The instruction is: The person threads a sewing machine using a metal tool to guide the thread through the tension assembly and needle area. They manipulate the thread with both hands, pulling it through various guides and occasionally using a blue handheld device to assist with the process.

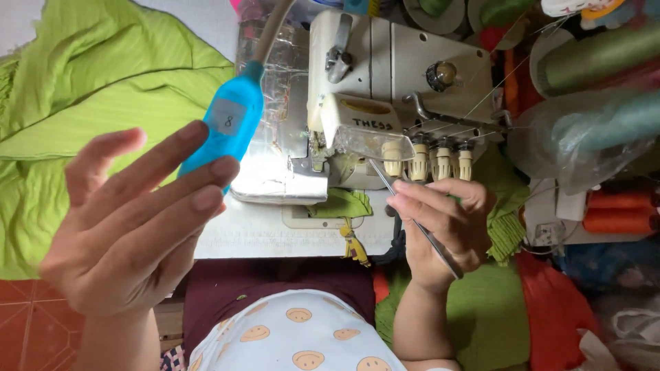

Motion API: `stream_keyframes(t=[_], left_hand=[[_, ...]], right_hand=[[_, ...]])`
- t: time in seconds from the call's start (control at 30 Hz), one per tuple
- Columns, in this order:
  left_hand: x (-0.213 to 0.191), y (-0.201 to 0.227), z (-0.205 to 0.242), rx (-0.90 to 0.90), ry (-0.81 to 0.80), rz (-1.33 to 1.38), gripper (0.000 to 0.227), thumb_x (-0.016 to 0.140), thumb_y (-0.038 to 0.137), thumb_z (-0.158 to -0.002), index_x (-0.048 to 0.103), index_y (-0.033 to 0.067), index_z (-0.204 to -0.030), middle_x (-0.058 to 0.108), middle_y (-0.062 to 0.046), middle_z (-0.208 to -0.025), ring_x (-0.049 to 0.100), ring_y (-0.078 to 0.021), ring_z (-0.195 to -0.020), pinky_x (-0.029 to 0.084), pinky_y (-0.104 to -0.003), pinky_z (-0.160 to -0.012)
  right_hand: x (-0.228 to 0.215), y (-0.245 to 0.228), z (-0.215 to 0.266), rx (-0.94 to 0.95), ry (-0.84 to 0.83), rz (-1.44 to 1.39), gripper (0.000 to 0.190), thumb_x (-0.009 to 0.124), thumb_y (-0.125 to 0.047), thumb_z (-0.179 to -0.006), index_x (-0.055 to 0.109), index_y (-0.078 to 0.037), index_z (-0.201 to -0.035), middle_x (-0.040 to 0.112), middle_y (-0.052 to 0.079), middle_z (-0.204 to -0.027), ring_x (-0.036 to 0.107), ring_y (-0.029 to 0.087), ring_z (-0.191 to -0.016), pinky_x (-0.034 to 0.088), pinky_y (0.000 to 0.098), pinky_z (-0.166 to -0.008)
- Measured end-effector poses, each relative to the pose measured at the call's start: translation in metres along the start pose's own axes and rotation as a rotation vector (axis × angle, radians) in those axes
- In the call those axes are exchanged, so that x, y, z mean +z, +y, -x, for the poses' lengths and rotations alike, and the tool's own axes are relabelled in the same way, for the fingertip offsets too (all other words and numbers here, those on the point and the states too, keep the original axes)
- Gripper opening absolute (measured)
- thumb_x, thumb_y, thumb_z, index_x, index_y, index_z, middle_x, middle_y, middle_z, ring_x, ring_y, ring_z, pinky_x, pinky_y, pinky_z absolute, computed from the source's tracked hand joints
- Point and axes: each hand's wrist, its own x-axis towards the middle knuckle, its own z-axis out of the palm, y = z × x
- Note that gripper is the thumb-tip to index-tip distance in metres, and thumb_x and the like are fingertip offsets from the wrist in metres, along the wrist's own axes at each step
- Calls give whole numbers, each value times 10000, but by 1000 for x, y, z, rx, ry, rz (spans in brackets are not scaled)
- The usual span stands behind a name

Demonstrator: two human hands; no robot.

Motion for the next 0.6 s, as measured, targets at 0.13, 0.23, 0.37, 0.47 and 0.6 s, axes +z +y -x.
stream_keyframes(t=[0.13,0.23,0.37,0.47,0.6], left_hand=[[6,-5,22,-50,72,6,179,635,-11,-985,550,31,-1137,717,-174,-1068,680,-476,-1130,374,-540,-1104],[5,-7,22,-87,102,7,204,640,-21,-999,543,47,-1166,714,-150,-1094,643,-459,-1195,343,-533,-1140],[4,-15,28,-136,137,39,219,629,-24,-1014,544,54,-1200,706,-148,-1126,588,-409,-1280,298,-516,-1197],[3,-16,31,-210,153,20,252,570,-18,-1080,485,41,-1310,722,-217,-1101,575,-404,-1330,303,-523,-1236],[4,-14,29,-196,163,85,241,627,-81,-1034,527,21,-1229,685,-200,-1142,632,-424,-1252,404,-560,-1178]], right_hand=[[6,-9,-5,4,0,4,167,781,-39,-845,684,-106,-963,723,27,-956,562,195,-809,502,260,-650],[6,-14,-9,3,-11,32,160,783,1,-841,694,-88,-941,723,40,-951,568,191,-790,501,262,-652],[7,-15,-8,-1,-36,14,166,789,2,-835,692,-77,-943,721,46,-969,563,181,-766,506,255,-642],[9,-12,-3,0,-55,2,213,811,-23,-825,688,-110,-975,726,27,-991,578,162,-797,485,243,-639],[11,-19,-8,6,-45,-9,225,820,24,-818,688,-84,-965,722,47,-988,590,179,-765,496,251,-637]])
